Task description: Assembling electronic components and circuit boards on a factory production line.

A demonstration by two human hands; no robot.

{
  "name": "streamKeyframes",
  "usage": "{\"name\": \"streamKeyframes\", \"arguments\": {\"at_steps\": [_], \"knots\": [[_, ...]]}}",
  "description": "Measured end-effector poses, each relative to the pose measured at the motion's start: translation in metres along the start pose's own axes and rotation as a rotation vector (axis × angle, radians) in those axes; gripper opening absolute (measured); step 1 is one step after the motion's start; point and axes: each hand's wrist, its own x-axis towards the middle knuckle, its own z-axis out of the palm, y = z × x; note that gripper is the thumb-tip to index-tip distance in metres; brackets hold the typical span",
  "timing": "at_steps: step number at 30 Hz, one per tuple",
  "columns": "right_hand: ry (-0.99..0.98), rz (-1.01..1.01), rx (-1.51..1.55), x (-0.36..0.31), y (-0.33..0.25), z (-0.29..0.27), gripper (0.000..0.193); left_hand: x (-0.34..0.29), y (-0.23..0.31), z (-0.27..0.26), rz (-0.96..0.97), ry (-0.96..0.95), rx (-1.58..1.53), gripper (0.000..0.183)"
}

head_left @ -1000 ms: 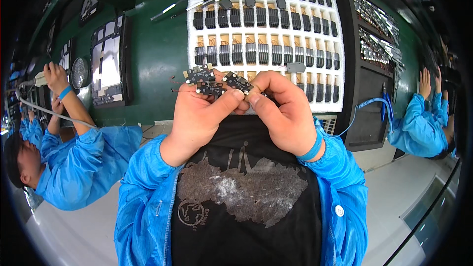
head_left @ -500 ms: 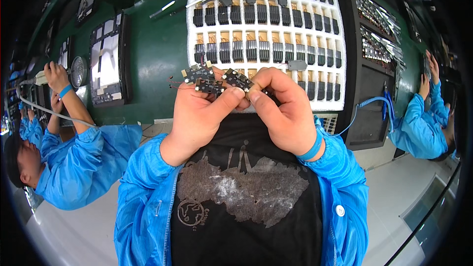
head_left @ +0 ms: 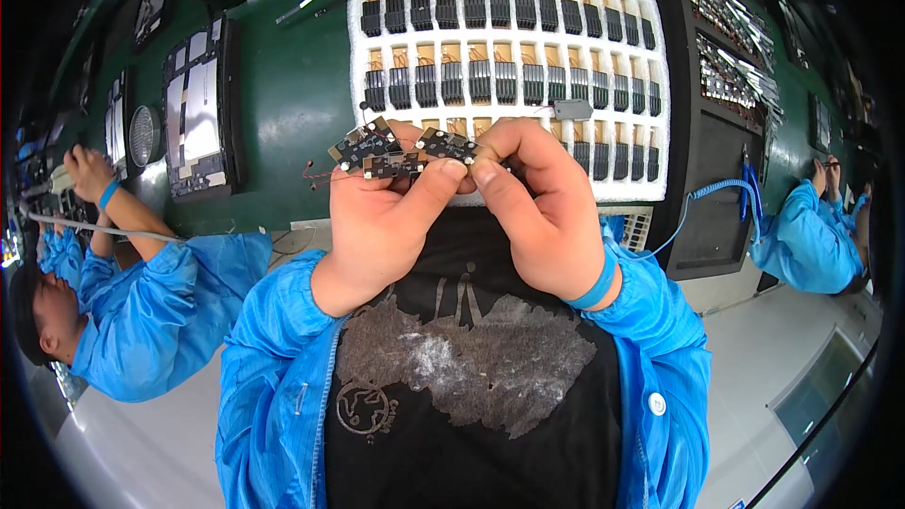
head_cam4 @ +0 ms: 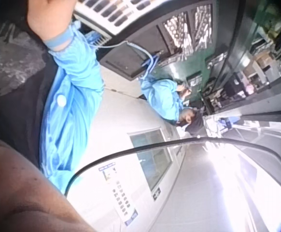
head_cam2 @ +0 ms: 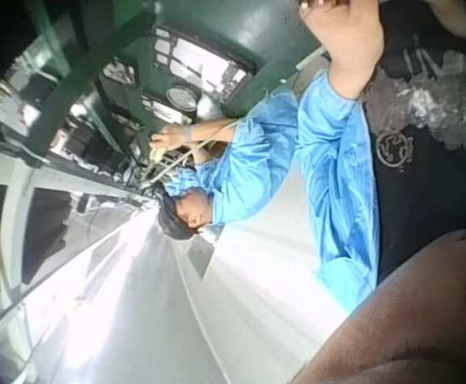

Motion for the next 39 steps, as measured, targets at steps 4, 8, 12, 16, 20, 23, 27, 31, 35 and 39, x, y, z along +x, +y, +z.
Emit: {"name": "streamKeyframes", "arguments": {"at_steps": [4,8,12,16,20,23,27,31,35,39], "knots": [[-0.004,0.022,0.05,0.0,-0.004,0.002,0.002,0.0,-0.003,0.0,0.008,0.005,-0.034,0.017],[-0.003,-0.049,0.018,0.001,0.003,0.002,0.002,0.0,-0.004,-0.003,0.011,-0.01,-0.013,0.015],[-0.002,-0.049,-0.097,0.002,0.004,-0.001,0.002,0.0,-0.003,-0.003,0.002,0.001,-0.023,0.013],[0.017,-0.086,-0.108,0.002,0.006,-0.001,0.002,0.001,-0.003,-0.004,-0.004,-0.009,-0.006,0.013],[0.022,-0.098,-0.164,0.003,0.005,-0.002,0.003,0.001,-0.002,-0.004,-0.022,-0.002,0.018,0.014],[0.007,-0.14,-0.253,0.004,0.001,-0.002,0.003,0.0,-0.001,-0.002,-0.032,0.009,0.018,0.015],[0.003,-0.179,-0.336,0.003,-0.002,-0.006,0.004,0.0,0.0,0.0,-0.072,0.028,0.001,0.014],[0.002,-0.133,-0.33,0.002,-0.002,-0.006,0.005,-0.001,0.001,0.001,-0.087,0.018,-0.07,0.015],[0.011,-0.127,-0.309,0.002,-0.002,-0.005,0.005,-0.002,0.002,0.001,-0.1,0.03,-0.074,0.015],[0.016,-0.105,-0.28,0.002,-0.003,-0.006,0.004,0.0,0.005,0.004,-0.103,0.034,-0.067,0.011]]}}
